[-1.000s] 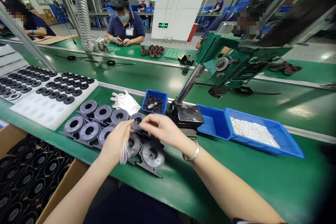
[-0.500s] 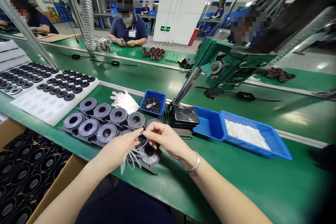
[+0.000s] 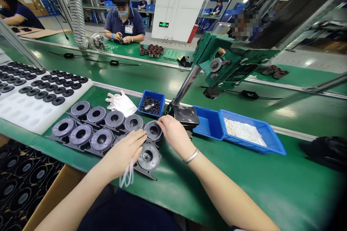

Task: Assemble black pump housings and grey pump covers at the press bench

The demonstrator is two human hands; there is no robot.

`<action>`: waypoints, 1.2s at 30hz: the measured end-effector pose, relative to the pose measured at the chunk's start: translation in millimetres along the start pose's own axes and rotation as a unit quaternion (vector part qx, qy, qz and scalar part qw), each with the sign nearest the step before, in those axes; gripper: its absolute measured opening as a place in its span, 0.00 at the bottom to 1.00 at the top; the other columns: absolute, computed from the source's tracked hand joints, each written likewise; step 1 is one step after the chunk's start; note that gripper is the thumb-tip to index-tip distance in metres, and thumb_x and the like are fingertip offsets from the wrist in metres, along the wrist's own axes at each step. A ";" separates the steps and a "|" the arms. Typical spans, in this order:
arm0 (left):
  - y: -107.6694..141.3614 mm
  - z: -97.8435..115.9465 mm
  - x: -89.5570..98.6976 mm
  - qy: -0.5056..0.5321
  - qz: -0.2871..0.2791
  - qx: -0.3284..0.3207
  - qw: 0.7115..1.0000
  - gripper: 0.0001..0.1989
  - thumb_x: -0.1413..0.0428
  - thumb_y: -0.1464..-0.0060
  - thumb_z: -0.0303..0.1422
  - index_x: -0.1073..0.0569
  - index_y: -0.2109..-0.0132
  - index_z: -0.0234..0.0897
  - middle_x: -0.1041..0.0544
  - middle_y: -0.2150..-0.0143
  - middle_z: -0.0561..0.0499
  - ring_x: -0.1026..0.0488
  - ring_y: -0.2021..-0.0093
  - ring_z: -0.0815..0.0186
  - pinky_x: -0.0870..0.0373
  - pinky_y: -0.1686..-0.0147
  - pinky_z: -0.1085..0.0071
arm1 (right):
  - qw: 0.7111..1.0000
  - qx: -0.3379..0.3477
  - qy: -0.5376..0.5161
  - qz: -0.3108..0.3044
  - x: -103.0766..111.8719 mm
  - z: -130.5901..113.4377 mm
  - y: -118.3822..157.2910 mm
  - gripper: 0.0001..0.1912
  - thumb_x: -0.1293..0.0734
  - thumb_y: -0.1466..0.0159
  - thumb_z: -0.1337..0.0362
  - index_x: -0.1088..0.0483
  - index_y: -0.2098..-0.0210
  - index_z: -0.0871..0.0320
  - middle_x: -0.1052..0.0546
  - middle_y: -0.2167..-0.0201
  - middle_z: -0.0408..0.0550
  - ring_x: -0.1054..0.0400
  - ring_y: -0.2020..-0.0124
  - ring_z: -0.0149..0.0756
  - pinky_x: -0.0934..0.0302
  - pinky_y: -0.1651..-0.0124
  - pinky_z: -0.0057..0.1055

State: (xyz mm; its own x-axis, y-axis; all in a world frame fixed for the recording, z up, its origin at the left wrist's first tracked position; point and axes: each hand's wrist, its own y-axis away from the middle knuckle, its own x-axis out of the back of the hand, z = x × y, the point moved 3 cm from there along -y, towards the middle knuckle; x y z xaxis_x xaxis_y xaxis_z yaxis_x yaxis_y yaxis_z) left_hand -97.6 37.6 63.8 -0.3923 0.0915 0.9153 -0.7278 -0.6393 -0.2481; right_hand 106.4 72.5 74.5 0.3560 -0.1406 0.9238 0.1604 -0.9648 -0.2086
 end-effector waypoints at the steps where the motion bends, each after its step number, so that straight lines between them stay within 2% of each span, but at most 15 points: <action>1: -4.1 4.1 -4.2 -0.024 -0.016 -0.019 0.999 0.21 0.57 0.33 0.30 0.35 0.36 0.31 0.35 0.33 0.43 0.39 0.32 0.61 0.37 0.33 0.58 | 0.999 0.004 0.042 -0.001 -1.6 -1.8 0.6 0.11 0.41 0.29 0.65 0.29 0.63 0.62 0.26 0.65 0.51 0.30 0.64 0.38 0.38 0.58 0.32; 3: -10.2 10.2 -11.5 -0.061 -0.033 -0.043 0.997 0.22 0.56 0.33 0.31 0.36 0.36 0.29 0.36 0.32 0.42 0.41 0.31 0.59 0.38 0.32 0.57 | 0.995 0.014 0.100 -0.005 -4.2 -4.1 1.6 0.12 0.43 0.28 0.65 0.30 0.63 0.62 0.27 0.66 0.51 0.31 0.65 0.39 0.38 0.59 0.33; 6: -14.0 13.1 -18.7 -0.092 -0.037 -0.054 0.994 0.22 0.56 0.33 0.31 0.37 0.36 0.26 0.35 0.33 0.40 0.40 0.32 0.57 0.36 0.33 0.57 | 0.991 0.027 0.134 -0.010 -6.7 -4.3 1.9 0.14 0.45 0.28 0.67 0.30 0.64 0.61 0.28 0.67 0.50 0.31 0.66 0.39 0.38 0.59 0.32; 14: -14.4 7.5 -20.8 -0.056 -0.036 -0.032 0.997 0.22 0.56 0.34 0.29 0.36 0.36 0.30 0.34 0.34 0.41 0.37 0.33 0.59 0.35 0.33 0.56 | 0.992 0.033 0.120 -0.030 -8.2 -4.3 1.2 0.12 0.45 0.29 0.70 0.30 0.62 0.61 0.28 0.64 0.51 0.31 0.65 0.39 0.38 0.58 0.33; 18: -15.4 8.0 -20.3 -0.044 -0.047 -0.045 0.997 0.22 0.57 0.34 0.29 0.36 0.36 0.28 0.35 0.33 0.40 0.41 0.31 0.57 0.38 0.32 0.56 | 0.993 0.021 0.115 -0.026 -9.5 -3.2 0.3 0.11 0.44 0.29 0.70 0.31 0.59 0.63 0.27 0.64 0.53 0.31 0.63 0.41 0.37 0.57 0.35; 22: -15.7 5.8 -20.2 -0.024 -0.055 -0.046 0.997 0.21 0.57 0.34 0.28 0.34 0.37 0.32 0.36 0.32 0.42 0.44 0.30 0.60 0.40 0.31 0.56 | 0.993 0.021 0.113 -0.033 -11.1 -3.3 -1.3 0.11 0.45 0.29 0.71 0.31 0.60 0.62 0.27 0.64 0.52 0.31 0.64 0.40 0.37 0.57 0.34; 27: -16.4 7.3 -20.8 -0.038 -0.077 -0.040 0.996 0.22 0.56 0.35 0.27 0.36 0.36 0.33 0.40 0.30 0.41 0.47 0.28 0.57 0.42 0.31 0.55 | 0.991 0.035 0.123 -0.037 -12.1 -6.5 -8.7 0.11 0.44 0.29 0.71 0.32 0.61 0.62 0.28 0.63 0.52 0.31 0.63 0.40 0.37 0.58 0.34; 32: -16.1 9.6 -21.3 -0.044 -0.072 -0.038 0.996 0.23 0.55 0.36 0.27 0.37 0.35 0.33 0.39 0.31 0.40 0.47 0.29 0.56 0.44 0.31 0.54 | 0.986 0.044 0.150 -0.059 -11.9 -9.4 -17.5 0.09 0.43 0.31 0.73 0.32 0.62 0.62 0.28 0.64 0.53 0.30 0.64 0.41 0.37 0.60 0.32; 36: -14.7 9.2 -23.9 -0.052 -0.069 -0.040 0.995 0.24 0.56 0.36 0.27 0.38 0.34 0.34 0.40 0.30 0.40 0.49 0.28 0.56 0.46 0.30 0.56 | 0.978 0.040 0.177 -0.101 -7.0 -11.9 -19.2 0.11 0.44 0.34 0.78 0.32 0.60 0.64 0.28 0.63 0.55 0.29 0.64 0.41 0.36 0.60 0.33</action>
State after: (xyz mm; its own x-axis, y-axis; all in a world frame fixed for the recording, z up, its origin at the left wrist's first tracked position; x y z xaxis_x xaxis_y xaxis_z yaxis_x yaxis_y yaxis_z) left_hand -72.4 37.8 48.5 -0.2288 0.0923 0.9691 -0.8146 -0.5631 -0.1387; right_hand 89.9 89.4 75.9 -0.0294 -0.0306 0.9991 0.2705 -0.9625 -0.0215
